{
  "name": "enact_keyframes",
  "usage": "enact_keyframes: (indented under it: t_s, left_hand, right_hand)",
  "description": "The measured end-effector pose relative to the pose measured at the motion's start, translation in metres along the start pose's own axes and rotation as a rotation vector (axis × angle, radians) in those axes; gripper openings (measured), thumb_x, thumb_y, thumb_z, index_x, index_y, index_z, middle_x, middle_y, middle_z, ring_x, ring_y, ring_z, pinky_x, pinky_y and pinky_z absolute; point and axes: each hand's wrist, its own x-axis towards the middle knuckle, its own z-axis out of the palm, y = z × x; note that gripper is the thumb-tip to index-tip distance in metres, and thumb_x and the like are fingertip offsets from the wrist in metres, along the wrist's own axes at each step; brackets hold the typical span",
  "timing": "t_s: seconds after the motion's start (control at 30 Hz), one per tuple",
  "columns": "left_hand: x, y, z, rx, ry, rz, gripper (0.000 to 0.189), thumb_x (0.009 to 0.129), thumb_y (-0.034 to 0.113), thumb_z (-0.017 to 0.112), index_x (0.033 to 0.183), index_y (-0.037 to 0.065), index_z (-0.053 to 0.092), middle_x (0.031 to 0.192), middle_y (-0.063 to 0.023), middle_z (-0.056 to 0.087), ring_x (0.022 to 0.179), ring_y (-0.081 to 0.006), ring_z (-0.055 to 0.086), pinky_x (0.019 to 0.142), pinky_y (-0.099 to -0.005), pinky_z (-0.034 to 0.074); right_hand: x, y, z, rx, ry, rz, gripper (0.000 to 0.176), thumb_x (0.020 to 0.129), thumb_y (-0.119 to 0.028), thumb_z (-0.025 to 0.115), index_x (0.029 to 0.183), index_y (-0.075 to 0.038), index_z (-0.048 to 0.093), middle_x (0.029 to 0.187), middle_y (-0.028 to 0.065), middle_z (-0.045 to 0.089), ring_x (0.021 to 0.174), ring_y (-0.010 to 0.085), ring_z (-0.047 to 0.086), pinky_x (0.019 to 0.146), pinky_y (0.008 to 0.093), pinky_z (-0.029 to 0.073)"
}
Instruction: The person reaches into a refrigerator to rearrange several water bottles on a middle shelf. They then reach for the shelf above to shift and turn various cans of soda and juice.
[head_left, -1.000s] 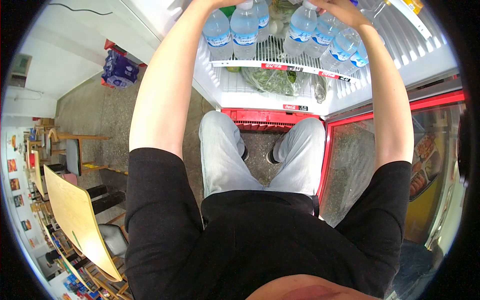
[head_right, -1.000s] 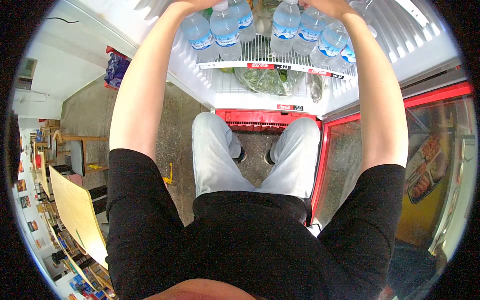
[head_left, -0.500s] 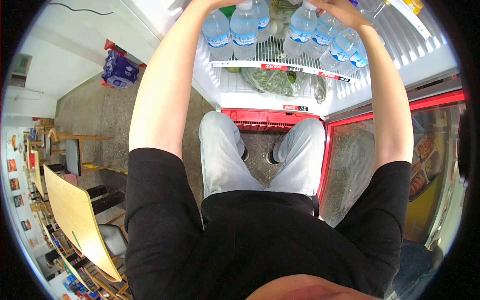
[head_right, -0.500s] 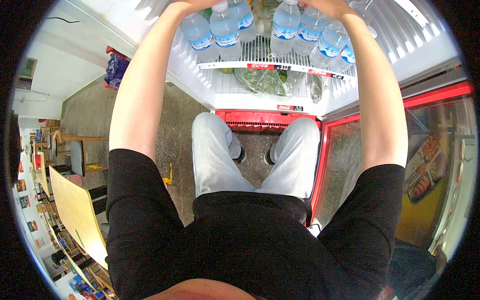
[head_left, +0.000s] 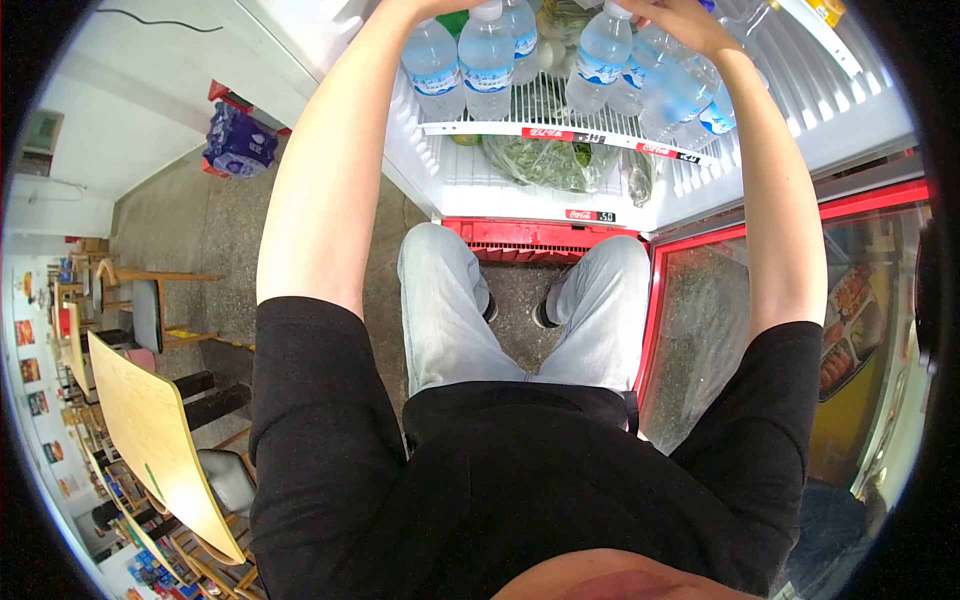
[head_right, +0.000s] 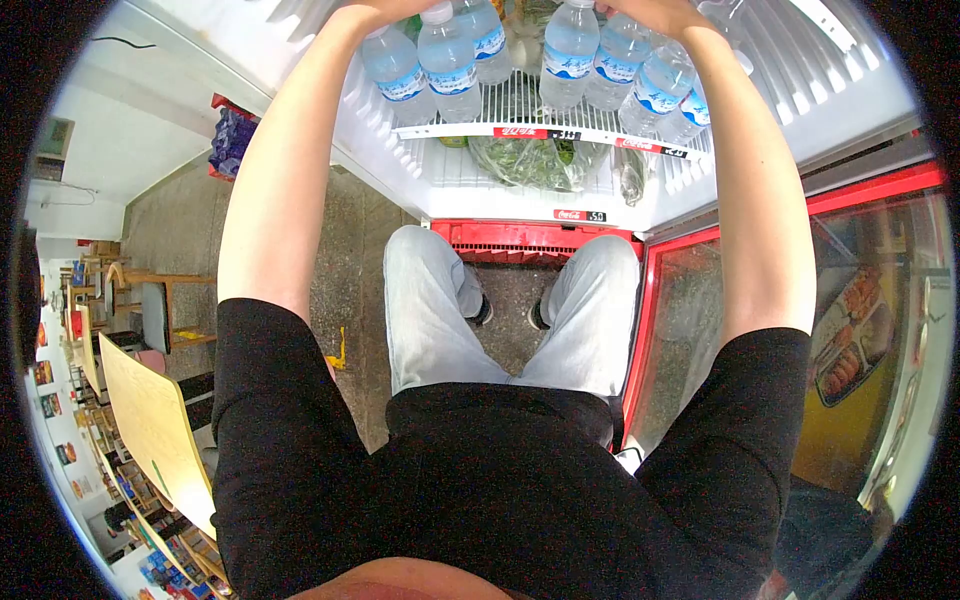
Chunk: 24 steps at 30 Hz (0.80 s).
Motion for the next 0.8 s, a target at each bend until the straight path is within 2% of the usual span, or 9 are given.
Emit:
enact_keyframes:
  t_s: [0.27,0.47,0.57,0.8]
  left_hand:
    - [-0.0009,0.0021,0.0003,0.009,0.011,-0.018,0.042,0.086,0.04,0.071,0.113,0.007,0.073,0.116,-0.019,0.071,0.107,-0.0318,0.067,0.091,-0.0396,0.051]
    - [-0.0008,0.002,-0.0034,0.001,-0.033,-0.048,0.045,0.086,0.041,0.071,0.112,0.005,0.075,0.108,-0.0197,0.075,0.1,-0.0326,0.07,0.088,-0.0392,0.053]
    - [-0.0007,-0.001,-0.0016,0.007,-0.006,0.006,0.046,0.086,0.042,0.071,0.11,0.003,0.075,0.102,-0.0201,0.075,0.096,-0.0326,0.071,0.085,-0.0395,0.053]
    - [0.0025,0.0002,-0.0039,0.101,-0.038,-0.079,0.052,0.085,0.046,0.069,0.109,0.0,0.074,0.105,-0.022,0.074,0.099,-0.0334,0.071,0.087,-0.0402,0.053]
  right_hand:
    - [0.0002,-0.0013,-0.0002,0.016,-0.012,-0.002,0.074,0.097,-0.07,0.052,0.096,-0.001,0.08,0.088,0.0147,0.078,0.091,0.0268,0.074,0.087,0.0363,0.055]
    - [0.0003,-0.0012,-0.002,0.002,-0.016,-0.009,0.075,0.096,-0.071,0.051,0.093,-0.001,0.08,0.088,0.015,0.078,0.091,0.0268,0.074,0.087,0.0367,0.055]
    - [0.0003,-0.0008,-0.0014,0.003,-0.014,0.003,0.077,0.096,-0.072,0.05,0.092,-0.001,0.08,0.088,0.0152,0.078,0.092,0.0273,0.074,0.088,0.0371,0.055]
    - [-0.0031,-0.0055,-0.0024,-0.02,0.002,-0.008,0.078,0.096,-0.073,0.049,0.092,-0.002,0.08,0.09,0.0163,0.078,0.094,0.0291,0.074,0.089,0.0383,0.055]
